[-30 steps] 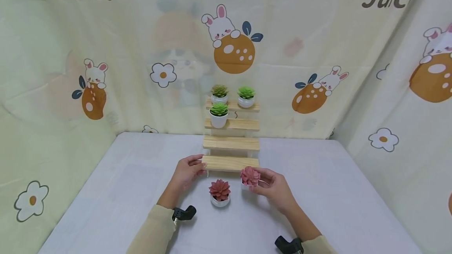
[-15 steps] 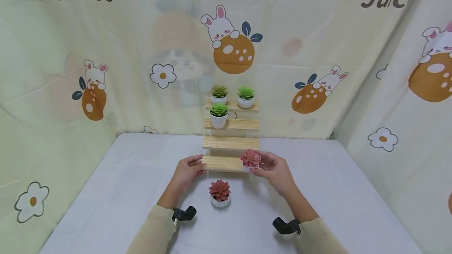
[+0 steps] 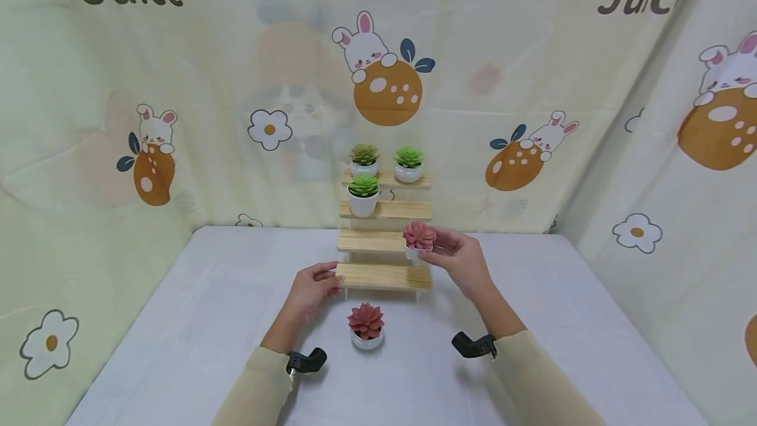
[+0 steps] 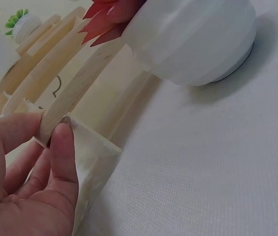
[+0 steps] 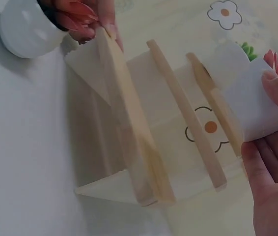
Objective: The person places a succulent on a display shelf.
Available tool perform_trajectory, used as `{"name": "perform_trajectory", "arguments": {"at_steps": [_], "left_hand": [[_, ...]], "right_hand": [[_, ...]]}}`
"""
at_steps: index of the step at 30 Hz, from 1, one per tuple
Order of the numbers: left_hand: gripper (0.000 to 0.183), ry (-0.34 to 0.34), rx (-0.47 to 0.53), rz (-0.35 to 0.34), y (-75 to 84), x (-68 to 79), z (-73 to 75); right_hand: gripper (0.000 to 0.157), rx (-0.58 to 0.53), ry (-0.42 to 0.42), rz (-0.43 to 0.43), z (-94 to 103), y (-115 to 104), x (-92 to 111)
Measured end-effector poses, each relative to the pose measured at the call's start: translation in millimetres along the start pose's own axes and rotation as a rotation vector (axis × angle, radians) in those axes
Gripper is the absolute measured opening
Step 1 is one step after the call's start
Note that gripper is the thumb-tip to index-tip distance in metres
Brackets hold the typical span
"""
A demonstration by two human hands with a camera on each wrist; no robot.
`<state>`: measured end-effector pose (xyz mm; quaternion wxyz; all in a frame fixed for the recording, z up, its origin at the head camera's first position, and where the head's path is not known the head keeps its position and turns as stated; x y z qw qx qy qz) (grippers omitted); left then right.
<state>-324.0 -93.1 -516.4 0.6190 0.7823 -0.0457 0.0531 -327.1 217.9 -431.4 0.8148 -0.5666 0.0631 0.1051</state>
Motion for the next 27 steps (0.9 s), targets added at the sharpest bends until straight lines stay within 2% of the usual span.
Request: {"name": "perform_trajectory", "arguments": {"at_steps": [8,16,27], "left_hand": [[0.042,0.001,-0.009,0.008,0.0,1.3,-0.9],[0.042,-0.006,-0.001,0.005,0.9,1.5,-0.5],[0.042,0.005,-0.005,0.023,0.8,-0.2,0.1]], "right_hand": [[0.061,0.019,0.0,-0.006,2.7,-8,-18],[0.059,0.01,-0.019,0.023,4.4,-12,-38],[0.057,0.025,-0.003,-0.037,5.9,-19,-58]]}}
Point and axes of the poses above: each hand's wrist, its own x-axis away from the middle knuckle, its own z-axis out of the back of the hand, y = z × x, the point moved 1 cm from there along -x, towards the middle knuckle, and after that the axes turned 7 degrees about x, right-handed, at the moved point
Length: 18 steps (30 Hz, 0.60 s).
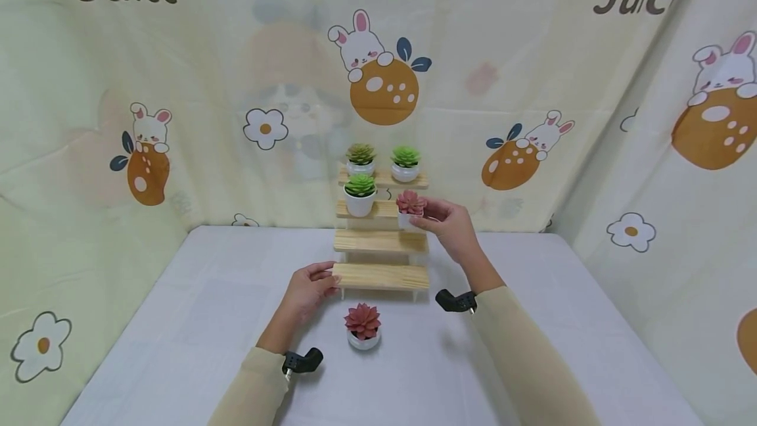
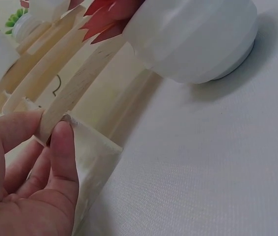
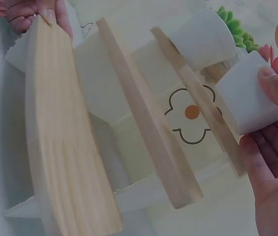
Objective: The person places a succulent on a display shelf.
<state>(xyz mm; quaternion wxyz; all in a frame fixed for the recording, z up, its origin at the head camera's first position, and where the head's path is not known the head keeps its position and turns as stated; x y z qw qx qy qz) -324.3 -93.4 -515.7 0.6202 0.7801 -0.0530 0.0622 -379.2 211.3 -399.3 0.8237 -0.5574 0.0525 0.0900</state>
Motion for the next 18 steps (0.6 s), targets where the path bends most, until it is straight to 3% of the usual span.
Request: {"name": "perform_trajectory", "arguments": {"at_steps": [12,18], "left_hand": [[0.044,0.0,-0.01,0.01,0.7,1.8,2.2],[0.043,-0.014,0.004,0.0,-0.3,2.3,0.2]], "right_hand": [[0.056,-0.055,0.012,0.01,-4.1,0,-16],[0.05,0.022,0.038,0.056,-2.2,-3,-20]]}}
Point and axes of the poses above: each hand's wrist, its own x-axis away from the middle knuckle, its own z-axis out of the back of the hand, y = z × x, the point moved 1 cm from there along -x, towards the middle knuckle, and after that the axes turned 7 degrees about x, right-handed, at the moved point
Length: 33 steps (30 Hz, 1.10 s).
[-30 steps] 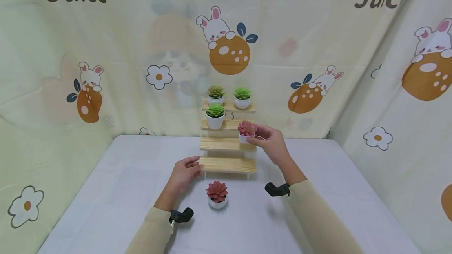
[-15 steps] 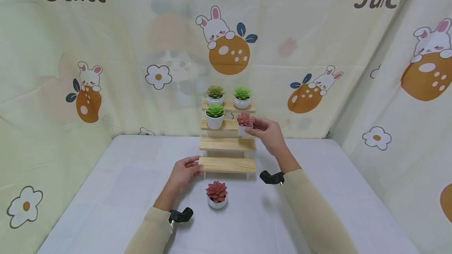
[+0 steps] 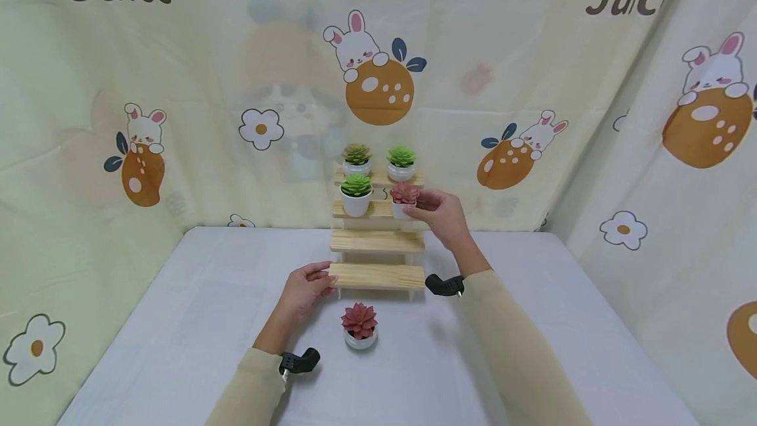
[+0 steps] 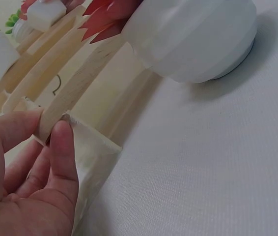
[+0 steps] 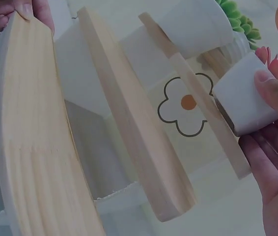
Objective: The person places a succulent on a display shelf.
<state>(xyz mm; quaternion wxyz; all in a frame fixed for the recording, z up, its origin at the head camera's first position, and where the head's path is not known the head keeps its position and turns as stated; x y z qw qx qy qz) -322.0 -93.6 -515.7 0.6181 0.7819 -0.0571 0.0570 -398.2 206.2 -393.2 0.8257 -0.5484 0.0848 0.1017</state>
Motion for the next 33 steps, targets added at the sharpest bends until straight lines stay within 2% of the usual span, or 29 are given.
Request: {"name": "perform_trajectory", "arguments": {"at_steps": [3,13,21,33], "left_hand": [[0.043,-0.003,0.0,-0.002,-0.6,-0.9,-0.1],[0.043,0.008,-0.028,0.027,0.1,-1.8,-0.3],[0.046,-0.004,-0.039,0.021,1.3,-0.1,0.7],[0.043,0.006,-0.026,0.025,1.1,-1.4,-1.0]], "right_hand": [[0.05,0.012,0.002,0.026,-0.4,2,-3],[0.047,-0.081,-0.012,0.029,-1.4,5,-9],[0.048,-0.057,-0.011,0.035,-3.2,6,-9],[0.062,-0.075,0.068,-0.016,-6.9,2,7]]}}
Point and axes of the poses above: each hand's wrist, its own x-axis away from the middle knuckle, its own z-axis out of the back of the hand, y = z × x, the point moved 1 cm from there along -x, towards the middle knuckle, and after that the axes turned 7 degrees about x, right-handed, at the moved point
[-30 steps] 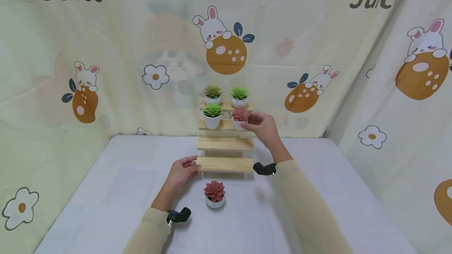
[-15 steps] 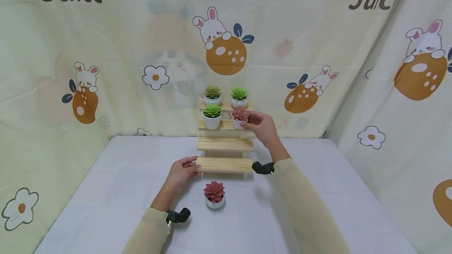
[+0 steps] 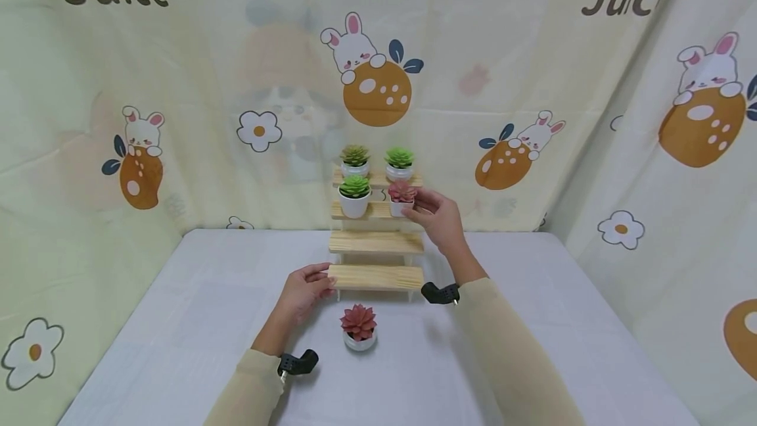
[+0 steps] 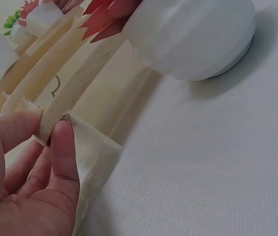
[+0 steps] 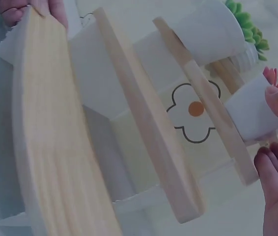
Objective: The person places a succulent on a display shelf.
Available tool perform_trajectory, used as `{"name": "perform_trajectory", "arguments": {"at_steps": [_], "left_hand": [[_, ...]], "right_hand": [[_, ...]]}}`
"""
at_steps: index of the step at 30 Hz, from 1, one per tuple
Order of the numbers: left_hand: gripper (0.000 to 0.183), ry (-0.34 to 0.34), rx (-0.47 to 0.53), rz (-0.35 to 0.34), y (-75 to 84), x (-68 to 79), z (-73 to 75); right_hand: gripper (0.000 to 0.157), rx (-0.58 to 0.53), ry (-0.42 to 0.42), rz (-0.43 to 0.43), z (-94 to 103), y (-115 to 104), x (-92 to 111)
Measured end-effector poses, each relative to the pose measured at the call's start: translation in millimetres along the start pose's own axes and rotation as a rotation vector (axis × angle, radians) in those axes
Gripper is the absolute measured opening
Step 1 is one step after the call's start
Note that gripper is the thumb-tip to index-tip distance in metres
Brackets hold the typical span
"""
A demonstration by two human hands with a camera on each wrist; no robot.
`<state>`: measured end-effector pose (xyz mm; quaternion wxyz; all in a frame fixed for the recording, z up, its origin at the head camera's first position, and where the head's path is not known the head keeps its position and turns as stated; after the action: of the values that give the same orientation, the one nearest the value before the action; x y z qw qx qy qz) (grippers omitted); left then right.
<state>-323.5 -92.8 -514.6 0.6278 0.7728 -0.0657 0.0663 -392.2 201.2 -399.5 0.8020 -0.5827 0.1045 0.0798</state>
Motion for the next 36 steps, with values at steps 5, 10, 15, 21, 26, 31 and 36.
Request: {"name": "perform_trajectory", "arguments": {"at_steps": [5,10,15,21,26,31,36], "left_hand": [[0.043,-0.004,0.01,-0.006,-0.4,0.1,1.4],[0.044,-0.007,-0.001,-0.008,0.8,-0.1,1.3],[0.044,-0.01,-0.008,-0.001,0.4,-0.7,0.4],[0.044,-0.001,-0.023,0.001,0.0,0.0,0.8],[0.045,-0.007,-0.025,0.003,2.6,0.7,1.7],[0.044,-0.01,-0.009,-0.008,2.9,0.0,2.0],[0.043,-0.007,0.002,-0.009,1.3,-0.1,1.0]], "right_hand": [[0.06,-0.052,0.073,0.043,-2.8,2,19],[0.057,-0.128,0.12,0.069,-7.6,7,45],[0.054,-0.173,0.105,0.063,-20.0,11,76],[0.053,-0.171,0.015,0.03,-37.1,21,115],[0.055,-0.17,-0.059,-0.002,-49.1,29,142],[0.059,-0.164,-0.121,-0.049,-62.3,39,164],[0.071,-0.182,-0.256,-0.092,-70.0,48,178]]}}
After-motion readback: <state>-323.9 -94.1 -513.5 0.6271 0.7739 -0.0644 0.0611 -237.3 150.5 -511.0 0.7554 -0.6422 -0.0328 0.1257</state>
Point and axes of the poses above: each hand's wrist, its own x-axis away from the middle knuckle, its own z-axis out of the back of the hand, y = z × x, the point moved 1 cm from there along -x, towards the middle knuckle, and after that the axes turned 7 degrees about x, right-handed, at the moved point
